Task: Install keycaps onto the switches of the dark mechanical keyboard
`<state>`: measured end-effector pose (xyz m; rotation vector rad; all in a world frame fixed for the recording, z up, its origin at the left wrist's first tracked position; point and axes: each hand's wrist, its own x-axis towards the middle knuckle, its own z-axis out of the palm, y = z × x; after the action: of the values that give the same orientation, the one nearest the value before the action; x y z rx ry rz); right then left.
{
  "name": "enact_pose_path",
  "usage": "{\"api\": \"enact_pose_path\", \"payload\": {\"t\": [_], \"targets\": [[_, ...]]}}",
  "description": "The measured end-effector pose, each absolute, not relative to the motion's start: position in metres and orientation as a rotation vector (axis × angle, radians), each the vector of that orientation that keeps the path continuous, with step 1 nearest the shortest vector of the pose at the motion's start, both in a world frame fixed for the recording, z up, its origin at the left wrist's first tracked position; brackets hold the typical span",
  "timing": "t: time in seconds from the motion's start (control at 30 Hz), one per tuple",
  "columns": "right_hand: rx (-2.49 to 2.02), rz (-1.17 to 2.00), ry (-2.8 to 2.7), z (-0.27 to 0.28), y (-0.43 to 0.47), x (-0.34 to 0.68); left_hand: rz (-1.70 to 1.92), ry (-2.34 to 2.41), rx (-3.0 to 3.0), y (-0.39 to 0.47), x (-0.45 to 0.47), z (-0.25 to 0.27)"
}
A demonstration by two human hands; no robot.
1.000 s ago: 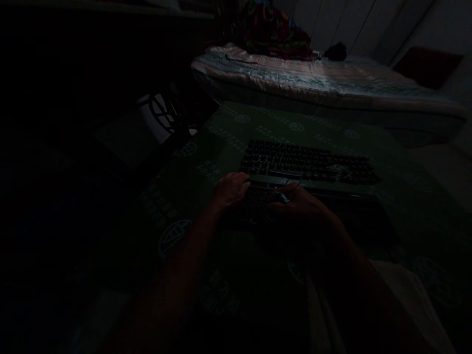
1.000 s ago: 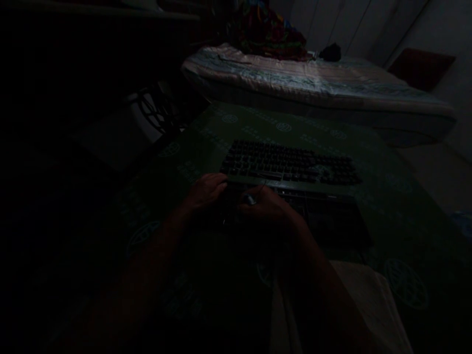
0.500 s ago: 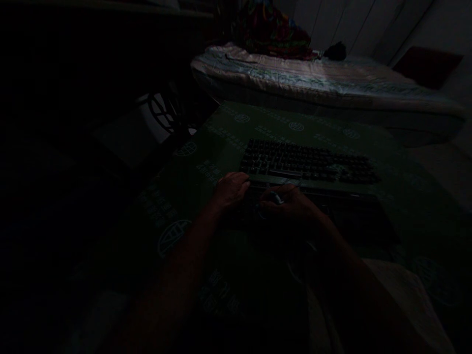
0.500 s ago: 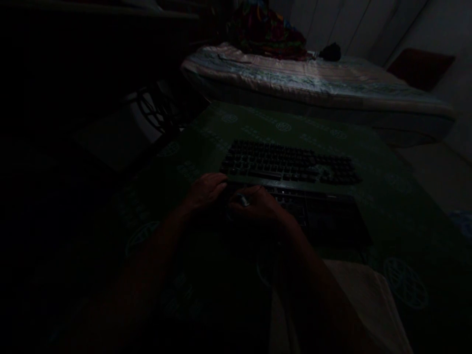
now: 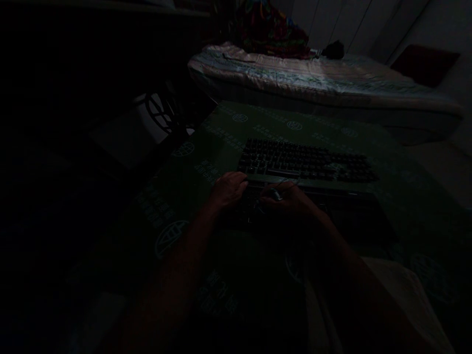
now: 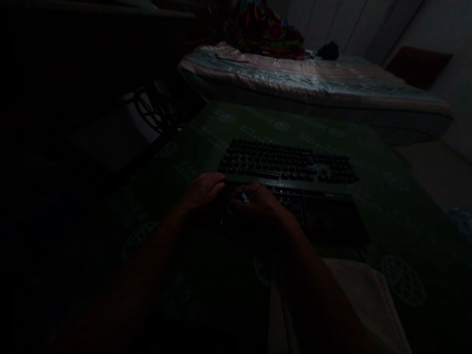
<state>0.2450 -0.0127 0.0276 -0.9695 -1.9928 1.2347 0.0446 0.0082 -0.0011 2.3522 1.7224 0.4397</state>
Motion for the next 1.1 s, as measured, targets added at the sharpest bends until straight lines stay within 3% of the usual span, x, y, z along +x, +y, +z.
{"api": "enact_pose_path", "payload": {"t": [1.1], "targets": [[-1.113, 1.238, -1.778, 0.027, -0.005, 0.257, 0.467, 1.703, 2.39, 0.01, 0.042, -0.006]]}}
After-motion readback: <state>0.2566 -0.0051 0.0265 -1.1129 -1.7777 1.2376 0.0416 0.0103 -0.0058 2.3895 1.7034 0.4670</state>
